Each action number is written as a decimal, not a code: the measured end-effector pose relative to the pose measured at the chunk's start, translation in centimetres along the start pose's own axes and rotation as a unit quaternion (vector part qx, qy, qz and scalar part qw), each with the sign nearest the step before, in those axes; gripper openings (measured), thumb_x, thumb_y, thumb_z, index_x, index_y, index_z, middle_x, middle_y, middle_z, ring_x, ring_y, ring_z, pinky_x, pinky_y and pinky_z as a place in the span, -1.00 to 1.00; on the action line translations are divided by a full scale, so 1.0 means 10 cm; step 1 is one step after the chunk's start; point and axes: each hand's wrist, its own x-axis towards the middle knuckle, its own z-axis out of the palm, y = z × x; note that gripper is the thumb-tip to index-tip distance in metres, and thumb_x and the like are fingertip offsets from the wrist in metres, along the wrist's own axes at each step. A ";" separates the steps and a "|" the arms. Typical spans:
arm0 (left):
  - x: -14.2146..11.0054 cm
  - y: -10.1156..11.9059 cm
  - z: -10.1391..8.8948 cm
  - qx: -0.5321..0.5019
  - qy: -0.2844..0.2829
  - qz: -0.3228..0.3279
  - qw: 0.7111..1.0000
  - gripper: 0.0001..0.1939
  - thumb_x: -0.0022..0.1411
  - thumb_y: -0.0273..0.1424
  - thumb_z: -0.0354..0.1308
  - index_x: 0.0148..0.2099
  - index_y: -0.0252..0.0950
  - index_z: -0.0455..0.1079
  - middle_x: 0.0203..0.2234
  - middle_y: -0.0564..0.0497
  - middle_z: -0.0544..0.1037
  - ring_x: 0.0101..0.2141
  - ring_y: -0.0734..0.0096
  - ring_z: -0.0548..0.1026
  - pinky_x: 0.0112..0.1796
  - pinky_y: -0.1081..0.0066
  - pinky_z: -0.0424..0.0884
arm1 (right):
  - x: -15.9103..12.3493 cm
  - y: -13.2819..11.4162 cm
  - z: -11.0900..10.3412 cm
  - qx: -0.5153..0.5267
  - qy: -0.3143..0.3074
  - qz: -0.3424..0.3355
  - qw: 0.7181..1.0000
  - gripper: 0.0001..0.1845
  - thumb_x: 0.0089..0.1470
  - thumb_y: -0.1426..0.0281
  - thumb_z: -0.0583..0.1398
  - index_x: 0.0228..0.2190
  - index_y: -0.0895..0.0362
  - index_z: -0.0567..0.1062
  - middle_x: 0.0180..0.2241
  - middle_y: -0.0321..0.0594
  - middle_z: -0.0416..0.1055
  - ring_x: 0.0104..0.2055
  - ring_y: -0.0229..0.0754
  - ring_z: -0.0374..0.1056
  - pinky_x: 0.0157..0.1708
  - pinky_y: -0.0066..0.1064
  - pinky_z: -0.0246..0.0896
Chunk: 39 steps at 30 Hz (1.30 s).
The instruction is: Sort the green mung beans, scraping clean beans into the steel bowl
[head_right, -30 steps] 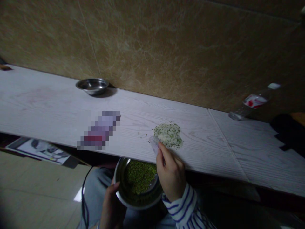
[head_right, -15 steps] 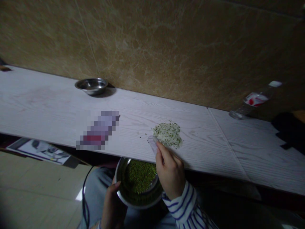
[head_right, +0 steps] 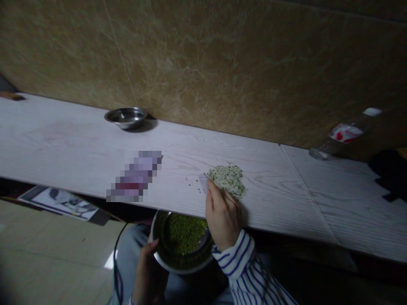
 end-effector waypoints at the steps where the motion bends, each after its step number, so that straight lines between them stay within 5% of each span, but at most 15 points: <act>1: 0.01 0.02 -0.01 0.003 0.008 0.004 1.000 -0.48 0.10 -0.28 0.27 0.15 -0.05 0.53 -0.02 -0.02 0.67 0.18 -0.04 0.43 0.15 0.09 0.35 | 0.03 -0.01 0.02 -0.001 -0.004 0.006 1.000 -0.67 0.26 0.46 0.11 -0.03 0.17 0.59 -0.15 -0.03 0.65 -0.19 -0.06 0.61 -0.12 -0.29 0.53; 12: 0.13 0.25 -0.09 0.024 0.010 0.058 0.998 -0.45 -0.04 -0.25 0.35 0.07 -0.10 0.58 -0.02 -0.06 0.66 0.18 -0.16 0.42 0.16 0.03 0.34 | 0.08 -0.05 0.12 0.132 -0.071 0.074 0.986 -0.69 0.25 0.41 0.15 -0.05 0.06 0.60 -0.09 -0.09 0.64 -0.10 -0.08 0.58 -0.05 -0.23 0.50; 23: 0.11 0.40 -0.08 0.024 0.000 0.076 0.997 -0.48 -0.06 -0.25 0.37 0.03 -0.10 0.61 -0.03 -0.06 0.67 0.18 -0.18 0.41 0.14 0.03 0.36 | 0.11 -0.23 0.17 0.277 -0.177 0.054 0.943 -0.72 0.24 0.43 0.16 -0.06 0.05 0.59 -0.11 -0.15 0.65 -0.08 -0.13 0.59 -0.04 -0.24 0.51; 30: 0.03 0.44 -0.11 0.032 -0.008 0.088 0.996 -0.50 0.02 -0.26 0.31 0.07 -0.11 0.59 -0.04 -0.07 0.67 0.16 -0.13 0.44 0.13 0.06 0.37 | 0.06 -0.34 0.01 0.346 -0.256 0.053 0.901 -0.74 0.22 0.42 0.18 -0.10 0.04 0.61 -0.17 -0.18 0.67 -0.13 -0.14 0.60 -0.09 -0.26 0.54; 39: -0.14 0.20 -0.17 0.068 -0.010 0.074 0.995 -0.51 0.01 -0.27 0.30 0.05 -0.18 0.59 -0.06 -0.09 0.67 0.18 -0.15 0.41 0.15 0.06 0.31 | -0.08 0.07 -0.26 0.353 -0.130 0.121 0.919 -0.74 0.17 0.26 0.25 -0.15 0.10 0.63 -0.22 -0.08 0.67 -0.20 -0.08 0.62 -0.16 -0.26 0.56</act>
